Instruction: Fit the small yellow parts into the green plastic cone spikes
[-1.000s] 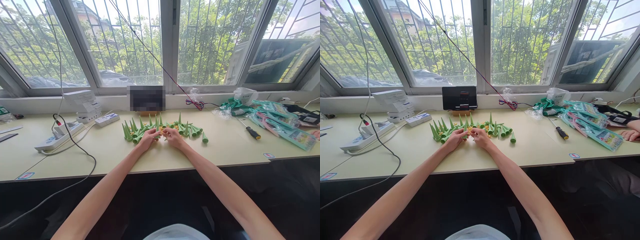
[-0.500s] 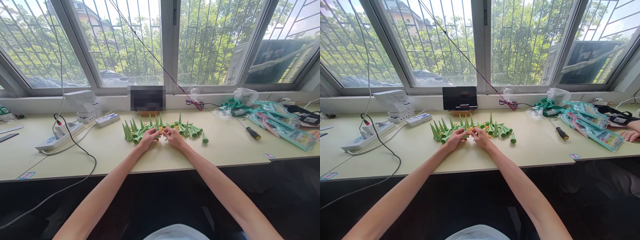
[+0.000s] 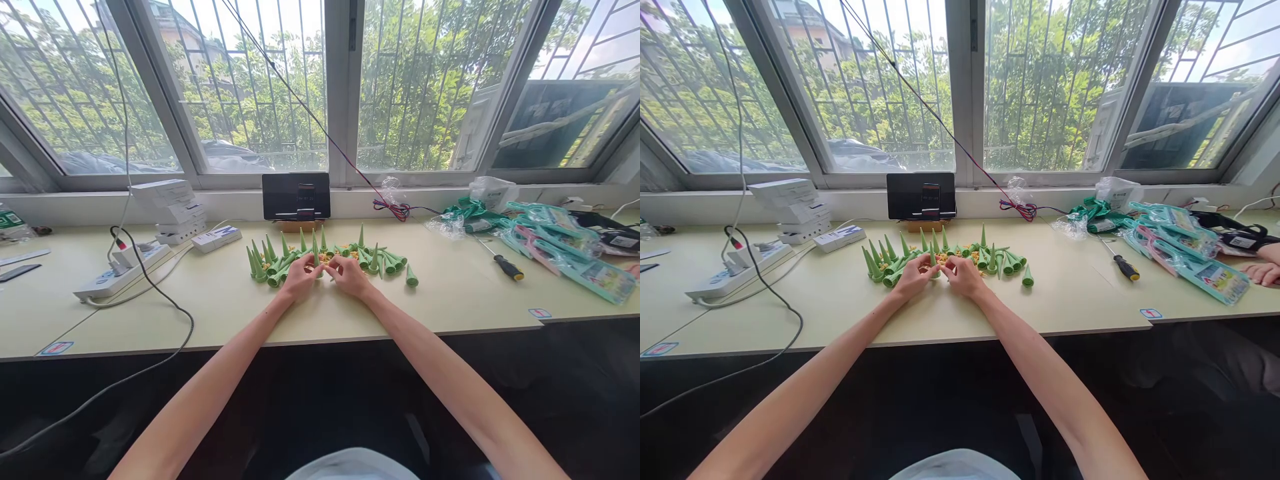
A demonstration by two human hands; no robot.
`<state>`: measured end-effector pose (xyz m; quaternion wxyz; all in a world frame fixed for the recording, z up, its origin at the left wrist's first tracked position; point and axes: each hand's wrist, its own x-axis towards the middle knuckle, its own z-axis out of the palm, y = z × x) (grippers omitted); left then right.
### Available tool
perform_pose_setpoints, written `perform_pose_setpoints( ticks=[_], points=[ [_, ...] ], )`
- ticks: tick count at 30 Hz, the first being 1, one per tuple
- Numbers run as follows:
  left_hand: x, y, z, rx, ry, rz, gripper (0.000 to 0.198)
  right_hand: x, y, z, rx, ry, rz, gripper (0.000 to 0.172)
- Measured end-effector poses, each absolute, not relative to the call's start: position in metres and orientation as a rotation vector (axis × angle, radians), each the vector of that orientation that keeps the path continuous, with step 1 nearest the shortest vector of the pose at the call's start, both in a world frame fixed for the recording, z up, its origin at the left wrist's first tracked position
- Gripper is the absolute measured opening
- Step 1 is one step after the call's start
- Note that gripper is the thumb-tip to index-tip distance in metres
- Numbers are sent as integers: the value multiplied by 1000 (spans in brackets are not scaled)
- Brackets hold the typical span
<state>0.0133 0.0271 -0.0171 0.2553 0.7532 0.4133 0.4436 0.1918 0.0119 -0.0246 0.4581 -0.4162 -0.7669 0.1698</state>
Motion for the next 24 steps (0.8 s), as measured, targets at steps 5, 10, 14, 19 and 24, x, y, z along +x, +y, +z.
perform_pose_setpoints(
  ticks=[5,10,14,19,24],
  points=[
    [14,30,-21,2098,1189,1236,30,191,14,-25,-1047,-1865,437,17],
    [18,24,-19,2162,1213,1249,27,192,17,-26,-1099,-1770,448,21],
    [23,16,-16,2293,1192,1253,24,193,17,-25,-1108,-1703,439,26],
    [23,13,-20,2416,1238,1299,20,194,17,-24,-1121,-1654,417,29],
    [25,4,-16,2521,1199,1387,18,194,15,-25,-1132,-1664,392,32]
  ],
)
